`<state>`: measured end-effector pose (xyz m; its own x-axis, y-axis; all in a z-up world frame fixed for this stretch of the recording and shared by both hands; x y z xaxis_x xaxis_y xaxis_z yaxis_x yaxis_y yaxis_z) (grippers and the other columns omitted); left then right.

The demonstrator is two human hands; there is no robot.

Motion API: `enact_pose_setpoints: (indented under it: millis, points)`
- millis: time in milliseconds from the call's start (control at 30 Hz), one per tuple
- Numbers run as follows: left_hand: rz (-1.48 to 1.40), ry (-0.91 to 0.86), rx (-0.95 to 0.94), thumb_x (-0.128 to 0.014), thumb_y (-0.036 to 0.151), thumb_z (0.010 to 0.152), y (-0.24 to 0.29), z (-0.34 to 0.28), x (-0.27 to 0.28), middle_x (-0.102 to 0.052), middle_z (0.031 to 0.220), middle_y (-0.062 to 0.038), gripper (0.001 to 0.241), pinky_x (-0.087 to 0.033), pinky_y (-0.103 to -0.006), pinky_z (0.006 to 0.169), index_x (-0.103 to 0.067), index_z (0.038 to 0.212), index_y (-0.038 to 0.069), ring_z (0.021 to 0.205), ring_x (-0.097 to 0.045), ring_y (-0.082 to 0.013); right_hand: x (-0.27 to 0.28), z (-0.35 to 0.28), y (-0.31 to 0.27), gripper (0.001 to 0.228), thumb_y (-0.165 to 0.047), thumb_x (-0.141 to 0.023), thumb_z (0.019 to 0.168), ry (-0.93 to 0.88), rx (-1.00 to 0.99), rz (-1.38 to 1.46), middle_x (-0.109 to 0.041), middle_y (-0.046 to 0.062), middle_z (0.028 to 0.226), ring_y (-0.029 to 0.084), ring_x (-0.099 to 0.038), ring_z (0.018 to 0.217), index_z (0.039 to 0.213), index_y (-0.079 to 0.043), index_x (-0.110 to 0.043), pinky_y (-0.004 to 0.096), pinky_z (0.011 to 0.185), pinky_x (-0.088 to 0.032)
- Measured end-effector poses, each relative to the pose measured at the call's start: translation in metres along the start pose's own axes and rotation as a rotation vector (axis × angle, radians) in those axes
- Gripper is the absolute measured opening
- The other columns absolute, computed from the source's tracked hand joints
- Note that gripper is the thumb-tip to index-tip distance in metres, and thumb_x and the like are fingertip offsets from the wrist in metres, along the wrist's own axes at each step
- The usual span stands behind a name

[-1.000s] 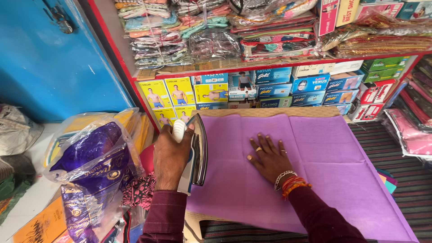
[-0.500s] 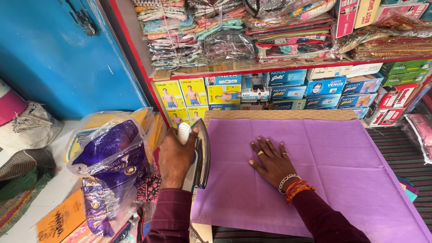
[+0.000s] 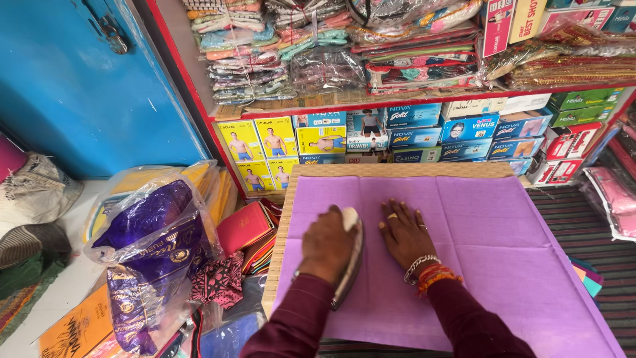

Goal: The person unfolds a purple fabric on a wooden table and irons it with an electric iron. The person repeatedly moves the iron across the fabric to smooth out wrinkles.

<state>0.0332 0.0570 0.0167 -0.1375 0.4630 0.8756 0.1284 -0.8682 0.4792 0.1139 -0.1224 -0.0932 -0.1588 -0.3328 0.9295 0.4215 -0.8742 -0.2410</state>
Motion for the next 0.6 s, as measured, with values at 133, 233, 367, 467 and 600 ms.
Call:
enact_pose_setpoints:
  millis: [133,233,367,467,600]
  points:
    - [0.054,-0.049,0.026,-0.068,0.039,0.096,0.015,0.001,-0.023,-0.07,0.109,-0.025,0.046,-0.058,-0.05,0.085,-0.052,0.116,0.0,0.099,-0.072,-0.0426,-0.007,0.0,0.001,0.057,-0.039,-0.034,0.105,0.043,0.038,-0.009,-0.031,0.007,0.165,0.028,-0.024,0.153,0.157,-0.016,-0.036,0.049,0.124,-0.013]
    - [0.061,-0.004,0.018,-0.063,0.039,0.099,0.013,0.017,-0.037,-0.072,0.106,-0.025,0.044,-0.058,-0.0505,0.084,-0.052,0.117,0.001,0.098,-0.072,-0.0427,-0.007,-0.001,0.003,0.057,-0.041,-0.035,0.105,0.026,0.023,0.046,-0.031,0.008,0.165,0.029,-0.024,0.154,0.156,-0.014,-0.036,0.048,0.125,-0.014]
    - [0.113,0.124,-0.001,-0.063,0.037,0.097,0.003,0.072,-0.05,-0.072,0.105,-0.026,0.045,-0.058,-0.0519,0.083,-0.05,0.118,0.0,0.096,-0.072,-0.0441,-0.005,0.0,0.001,0.06,-0.042,-0.037,0.104,0.031,0.022,0.002,-0.031,0.011,0.164,0.031,-0.025,0.152,0.156,-0.014,-0.035,0.048,0.124,-0.015]
    - [0.106,0.164,0.03,-0.063,0.038,0.097,-0.007,0.101,-0.048,-0.071,0.105,-0.025,0.043,-0.057,-0.0533,0.083,-0.052,0.114,0.0,0.097,-0.071,-0.0448,-0.001,-0.001,-0.002,0.06,-0.041,-0.037,0.104,0.045,0.02,0.007,-0.031,0.012,0.164,0.032,-0.025,0.151,0.156,-0.013,-0.035,0.048,0.123,-0.016]
    - [0.082,0.114,0.016,-0.064,0.038,0.096,-0.011,0.074,-0.04,-0.071,0.104,-0.027,0.046,-0.057,-0.054,0.085,-0.05,0.115,-0.001,0.097,-0.071,-0.0468,0.003,-0.003,-0.006,0.059,-0.042,-0.037,0.103,0.042,0.014,-0.018,-0.03,0.011,0.164,0.032,-0.024,0.152,0.156,-0.014,-0.034,0.049,0.123,-0.016]
Point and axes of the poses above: each hand's wrist, its own z-axis towards the middle knuckle, its own x-axis out of the back of the hand, y = z × x, the point moved 4 cm from there along z, towards the middle knuckle
